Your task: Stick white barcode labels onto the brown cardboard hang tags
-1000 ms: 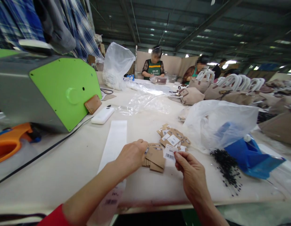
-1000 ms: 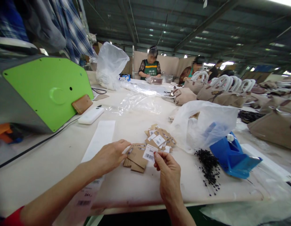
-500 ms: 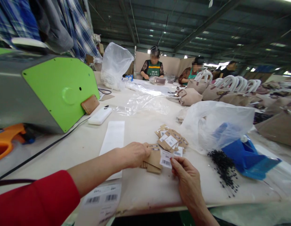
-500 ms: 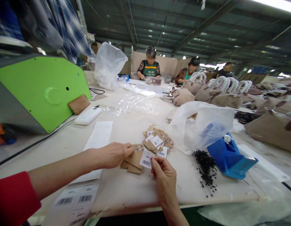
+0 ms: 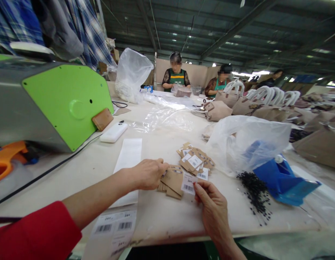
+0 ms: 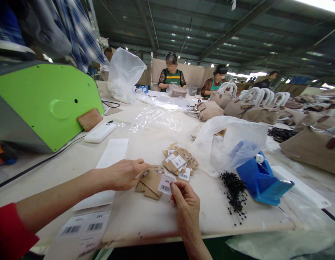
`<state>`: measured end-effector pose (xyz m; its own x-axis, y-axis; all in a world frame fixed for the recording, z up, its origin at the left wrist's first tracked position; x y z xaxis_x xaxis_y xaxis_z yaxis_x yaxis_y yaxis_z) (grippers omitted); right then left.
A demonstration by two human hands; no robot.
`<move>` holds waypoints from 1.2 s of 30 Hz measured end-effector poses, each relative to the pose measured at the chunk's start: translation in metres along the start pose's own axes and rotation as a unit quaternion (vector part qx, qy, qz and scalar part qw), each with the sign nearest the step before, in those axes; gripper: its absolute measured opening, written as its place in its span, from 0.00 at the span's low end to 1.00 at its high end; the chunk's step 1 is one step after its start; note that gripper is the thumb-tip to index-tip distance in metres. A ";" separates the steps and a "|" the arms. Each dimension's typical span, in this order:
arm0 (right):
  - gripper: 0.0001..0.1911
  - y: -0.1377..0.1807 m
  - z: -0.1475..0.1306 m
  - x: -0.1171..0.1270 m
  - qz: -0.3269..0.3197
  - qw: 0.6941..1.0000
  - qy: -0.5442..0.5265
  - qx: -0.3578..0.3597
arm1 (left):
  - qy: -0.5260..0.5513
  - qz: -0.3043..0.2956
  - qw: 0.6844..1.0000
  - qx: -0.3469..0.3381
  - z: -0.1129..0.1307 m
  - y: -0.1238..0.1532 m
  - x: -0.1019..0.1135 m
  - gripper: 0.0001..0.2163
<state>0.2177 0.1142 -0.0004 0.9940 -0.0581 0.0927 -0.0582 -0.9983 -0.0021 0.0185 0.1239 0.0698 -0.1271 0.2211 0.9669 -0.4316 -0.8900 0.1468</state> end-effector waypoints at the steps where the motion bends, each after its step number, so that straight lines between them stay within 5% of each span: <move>1: 0.18 0.000 0.000 0.000 0.000 1.000 -0.001 0.000 | 0.002 -0.002 1.000 -0.001 0.000 0.001 -0.001 0.12; 13: 0.21 0.000 -0.001 0.000 0.013 1.000 -0.006 -0.009 | -0.026 0.003 1.000 -0.013 0.000 -0.008 -0.005 0.10; 20: 0.21 0.001 0.005 0.003 0.019 0.999 -0.025 -0.012 | -0.001 0.082 0.995 0.062 0.003 -0.010 -0.009 0.07; 28: 0.20 0.000 0.010 0.005 0.007 0.999 -0.043 -0.009 | 0.070 0.097 0.993 -0.013 0.034 0.000 -0.026 0.17; 36: 0.19 -0.001 0.014 0.005 -0.002 0.999 -0.048 -0.016 | 0.107 0.079 0.990 -0.053 0.033 0.000 -0.027 0.19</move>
<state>0.2243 0.1152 -0.0135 0.9985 -0.0554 -0.0039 -0.0552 -0.9980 0.0304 0.0516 0.1046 0.0508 -0.3812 0.1724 0.9083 -0.4820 -0.8754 -0.0361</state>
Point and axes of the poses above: each hand's wrist, its own y-axis away from the middle knuckle, its own x-axis out of the back of the hand, z = x × y, the point moved 2 cm from there along -y, towards the middle knuckle, and after that the axes turned 12 degrees about y, right-handed, at the moved point
